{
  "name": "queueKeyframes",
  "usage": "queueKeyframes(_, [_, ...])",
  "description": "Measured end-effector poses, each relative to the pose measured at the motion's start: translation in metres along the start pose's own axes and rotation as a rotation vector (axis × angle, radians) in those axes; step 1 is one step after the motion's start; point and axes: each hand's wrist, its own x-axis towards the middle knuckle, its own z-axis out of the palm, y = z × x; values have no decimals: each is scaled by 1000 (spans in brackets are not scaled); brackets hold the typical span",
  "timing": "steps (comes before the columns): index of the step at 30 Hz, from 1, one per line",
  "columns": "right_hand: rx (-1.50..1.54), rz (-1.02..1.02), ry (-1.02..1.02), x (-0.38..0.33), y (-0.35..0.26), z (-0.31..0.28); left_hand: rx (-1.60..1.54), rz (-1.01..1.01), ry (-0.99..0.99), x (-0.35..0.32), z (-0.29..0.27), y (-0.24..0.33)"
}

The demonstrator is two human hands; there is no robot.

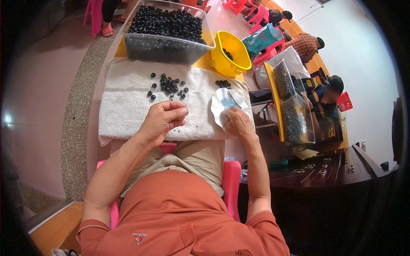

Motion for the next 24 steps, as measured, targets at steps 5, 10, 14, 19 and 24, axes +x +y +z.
queueKeyframes(5, [25, -15, 21, -1, 1, 3, 0, -5, 7, 0, 1, 0])
queueKeyframes(10, [-39, 31, -41, 0, 1, 2, -1, -6, 8, 0, 1, -1])
queueKeyframes(14, [-23, -15, -30, 2, -7, -5, -1, -11, 14, 0, 1, -1])
queueKeyframes(19, [-35, -30, -36, 5, -8, -9, -3, -16, 16, 0, 1, -2])
queueKeyframes(24, [-32, 43, -73, 8, -2, -6, -4, -11, 10, 0, 1, -4])
